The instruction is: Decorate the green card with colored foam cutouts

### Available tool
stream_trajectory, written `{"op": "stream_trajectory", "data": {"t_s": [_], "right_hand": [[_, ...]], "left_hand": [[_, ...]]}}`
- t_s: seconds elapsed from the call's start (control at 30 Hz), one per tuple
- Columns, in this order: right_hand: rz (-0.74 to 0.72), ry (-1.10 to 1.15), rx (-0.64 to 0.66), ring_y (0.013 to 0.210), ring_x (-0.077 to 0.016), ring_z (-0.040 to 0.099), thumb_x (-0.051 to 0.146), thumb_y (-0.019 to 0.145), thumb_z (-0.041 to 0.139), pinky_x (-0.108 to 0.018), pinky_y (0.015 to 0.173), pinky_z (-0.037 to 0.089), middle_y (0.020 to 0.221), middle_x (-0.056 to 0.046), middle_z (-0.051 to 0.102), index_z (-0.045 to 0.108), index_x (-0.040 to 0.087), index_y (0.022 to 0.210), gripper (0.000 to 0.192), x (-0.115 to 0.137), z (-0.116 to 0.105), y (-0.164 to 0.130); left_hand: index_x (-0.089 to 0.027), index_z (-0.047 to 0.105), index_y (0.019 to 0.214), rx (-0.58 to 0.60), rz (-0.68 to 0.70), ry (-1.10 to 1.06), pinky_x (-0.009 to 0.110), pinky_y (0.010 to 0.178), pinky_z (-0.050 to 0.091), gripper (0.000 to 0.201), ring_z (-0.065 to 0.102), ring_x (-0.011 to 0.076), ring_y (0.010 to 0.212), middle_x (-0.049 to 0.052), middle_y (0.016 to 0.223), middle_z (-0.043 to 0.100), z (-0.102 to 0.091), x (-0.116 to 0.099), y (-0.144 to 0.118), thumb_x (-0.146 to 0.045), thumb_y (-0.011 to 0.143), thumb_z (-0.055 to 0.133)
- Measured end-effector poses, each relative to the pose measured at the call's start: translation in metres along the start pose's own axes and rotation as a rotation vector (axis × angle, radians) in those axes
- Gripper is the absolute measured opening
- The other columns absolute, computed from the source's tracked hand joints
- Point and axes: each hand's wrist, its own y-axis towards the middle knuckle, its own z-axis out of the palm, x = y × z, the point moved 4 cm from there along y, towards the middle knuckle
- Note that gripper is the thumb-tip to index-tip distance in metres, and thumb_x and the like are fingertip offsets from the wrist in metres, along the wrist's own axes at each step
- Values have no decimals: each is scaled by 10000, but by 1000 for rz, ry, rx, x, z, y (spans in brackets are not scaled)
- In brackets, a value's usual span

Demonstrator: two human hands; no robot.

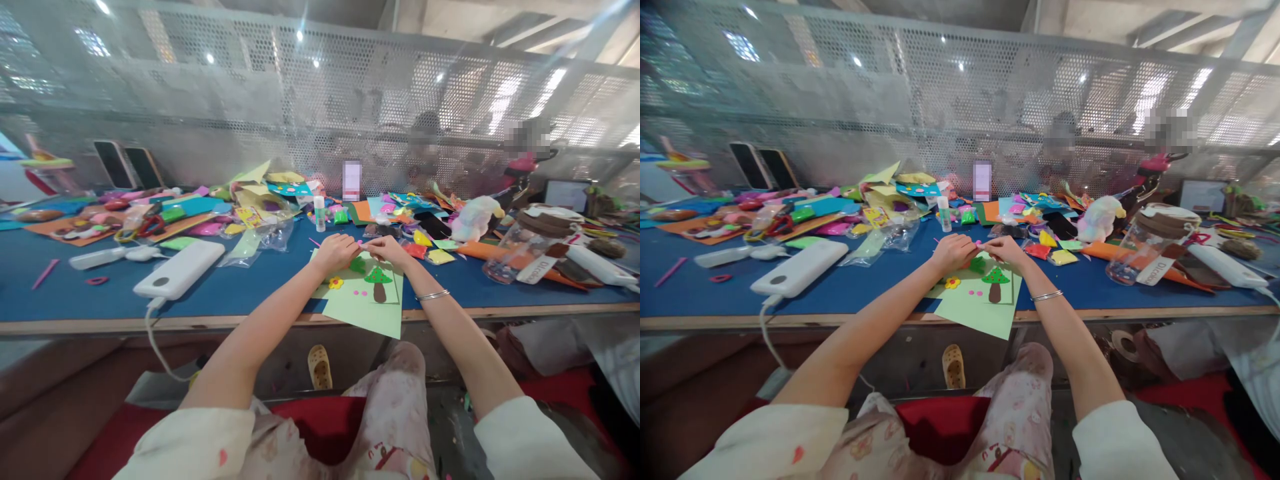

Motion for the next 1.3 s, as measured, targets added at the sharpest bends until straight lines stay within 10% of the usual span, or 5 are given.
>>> {"op": "stream_trajectory", "data": {"t_s": [0.6, 0.83, 1.3], "right_hand": [[16, 172, 7, 400, -79, 396, 199, 652, 595, -230, 403, 285, 475, 15, 530, 698, 66, 1043, 426, -10, -2, 7], [23, 139, 7, 395, -73, 376, 214, 652, 592, -228, 402, 275, 462, 21, 516, 689, 44, 1046, 439, -8, 0, 6], [-70, -111, -12, 423, -80, 387, 179, 651, 502, -222, 447, 319, 431, 38, 447, 722, 53, 961, 400, -3, 1, 6]], "left_hand": [[-162, 571, 667, -61, -172, 68, 267, 501, 239, 414, 538, 134, 520, 48, 605, 585, 3, 11, -8, -473, 891, 416], [-171, 590, 819, 169, -310, 20, 261, 503, 240, 414, 602, 177, 591, 75, 718, 652, 5, 10, -7, -506, 901, 362], [-188, 605, 872, 237, -166, -48, 242, 498, 262, 341, 589, 168, 567, 59, 711, 661, 8, 1, -5, -370, 930, 322]]}}
